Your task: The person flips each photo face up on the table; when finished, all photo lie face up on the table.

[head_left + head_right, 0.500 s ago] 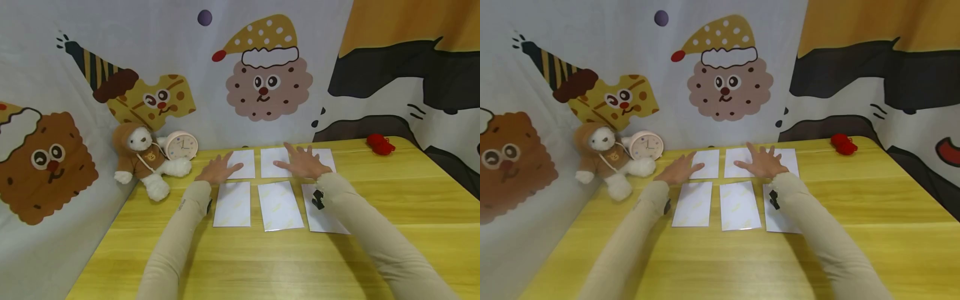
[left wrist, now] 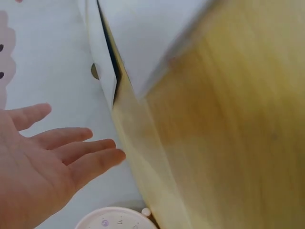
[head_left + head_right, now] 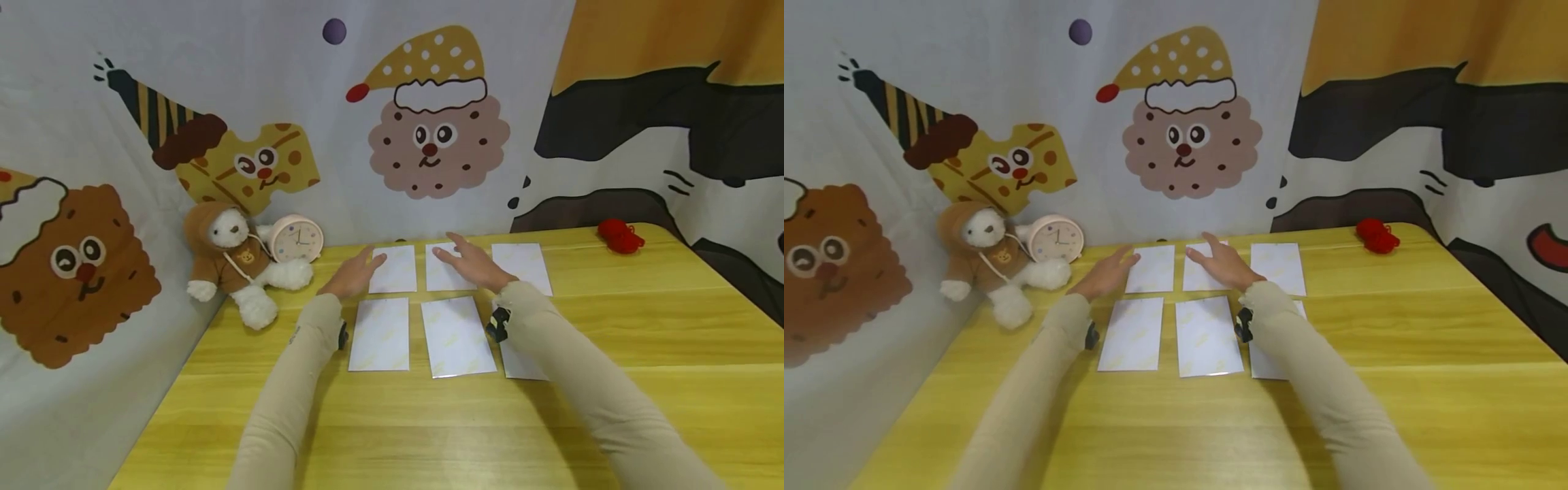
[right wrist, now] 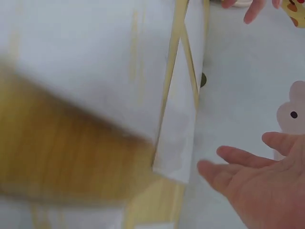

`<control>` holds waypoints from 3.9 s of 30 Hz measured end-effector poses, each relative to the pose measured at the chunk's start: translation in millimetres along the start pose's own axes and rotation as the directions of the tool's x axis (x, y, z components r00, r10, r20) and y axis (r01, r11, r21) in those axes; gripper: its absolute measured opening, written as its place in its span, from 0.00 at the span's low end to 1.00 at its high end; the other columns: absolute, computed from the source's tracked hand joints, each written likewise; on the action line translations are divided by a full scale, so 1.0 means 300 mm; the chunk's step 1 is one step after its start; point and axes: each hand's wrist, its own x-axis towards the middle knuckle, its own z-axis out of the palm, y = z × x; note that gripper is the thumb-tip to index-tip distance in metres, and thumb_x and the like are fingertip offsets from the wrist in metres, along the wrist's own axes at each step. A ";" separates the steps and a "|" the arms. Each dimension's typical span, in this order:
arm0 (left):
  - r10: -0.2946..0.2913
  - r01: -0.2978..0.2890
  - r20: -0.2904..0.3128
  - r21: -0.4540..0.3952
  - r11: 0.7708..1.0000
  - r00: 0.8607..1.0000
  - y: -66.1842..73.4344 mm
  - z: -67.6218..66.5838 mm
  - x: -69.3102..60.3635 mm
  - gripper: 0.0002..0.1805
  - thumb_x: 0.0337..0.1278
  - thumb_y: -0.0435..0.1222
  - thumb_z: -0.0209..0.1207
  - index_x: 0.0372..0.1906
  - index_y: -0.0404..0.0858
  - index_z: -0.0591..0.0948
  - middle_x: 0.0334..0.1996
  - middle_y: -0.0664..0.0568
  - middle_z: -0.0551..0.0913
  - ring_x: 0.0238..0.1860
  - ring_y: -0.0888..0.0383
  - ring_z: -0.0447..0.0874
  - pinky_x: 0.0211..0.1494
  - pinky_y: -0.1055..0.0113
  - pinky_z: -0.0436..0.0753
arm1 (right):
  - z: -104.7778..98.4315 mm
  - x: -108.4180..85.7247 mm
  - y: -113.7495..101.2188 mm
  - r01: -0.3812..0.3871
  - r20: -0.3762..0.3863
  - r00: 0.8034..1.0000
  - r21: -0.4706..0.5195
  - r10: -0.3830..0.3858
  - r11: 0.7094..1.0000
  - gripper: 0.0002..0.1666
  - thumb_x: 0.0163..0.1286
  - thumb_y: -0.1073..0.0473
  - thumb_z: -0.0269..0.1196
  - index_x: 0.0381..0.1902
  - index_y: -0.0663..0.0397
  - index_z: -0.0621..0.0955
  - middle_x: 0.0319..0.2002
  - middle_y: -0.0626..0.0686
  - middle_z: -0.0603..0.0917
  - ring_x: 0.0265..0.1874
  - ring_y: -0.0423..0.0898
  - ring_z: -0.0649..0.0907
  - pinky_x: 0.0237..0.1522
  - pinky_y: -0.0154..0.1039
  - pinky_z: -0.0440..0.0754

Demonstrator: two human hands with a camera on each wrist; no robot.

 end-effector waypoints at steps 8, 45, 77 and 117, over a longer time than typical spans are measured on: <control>-0.044 0.030 -0.055 -0.237 0.971 0.998 0.003 -0.003 0.010 0.37 0.75 0.58 0.43 0.80 0.46 0.56 0.77 0.43 0.63 0.69 0.41 0.70 0.75 0.47 0.67 | 0.055 0.033 -0.027 -0.014 0.008 1.000 0.228 0.013 0.974 0.45 0.78 0.32 0.44 0.81 0.49 0.50 0.80 0.59 0.56 0.75 0.61 0.66 0.76 0.59 0.63; -0.199 0.203 0.065 -0.532 0.822 0.978 0.001 -0.011 0.054 0.30 0.75 0.45 0.49 0.74 0.37 0.65 0.70 0.44 0.71 0.68 0.44 0.73 0.68 0.54 0.78 | 0.178 0.121 -0.110 -0.184 0.095 0.983 0.536 0.158 0.824 0.44 0.72 0.54 0.61 0.79 0.56 0.54 0.70 0.62 0.73 0.70 0.56 0.74 0.75 0.50 0.69; 0.071 -0.071 0.031 -0.017 0.997 0.997 0.124 0.021 0.079 0.33 0.69 0.49 0.57 0.77 0.54 0.65 0.79 0.45 0.61 0.78 0.41 0.58 0.80 0.45 0.59 | 0.180 0.169 -0.159 -0.096 0.084 0.995 0.910 0.049 0.403 0.35 0.76 0.68 0.47 0.77 0.66 0.51 0.49 0.57 0.73 0.42 0.44 0.77 0.39 0.31 0.75; 0.121 -0.088 -0.006 -0.716 0.693 0.993 0.099 -0.006 0.048 0.31 0.77 0.35 0.48 0.80 0.46 0.58 0.74 0.40 0.67 0.69 0.43 0.74 0.69 0.48 0.77 | 0.219 0.155 -0.191 0.047 -0.058 0.998 0.680 -0.010 0.732 0.32 0.71 0.62 0.63 0.72 0.40 0.73 0.63 0.55 0.76 0.51 0.46 0.77 0.57 0.49 0.76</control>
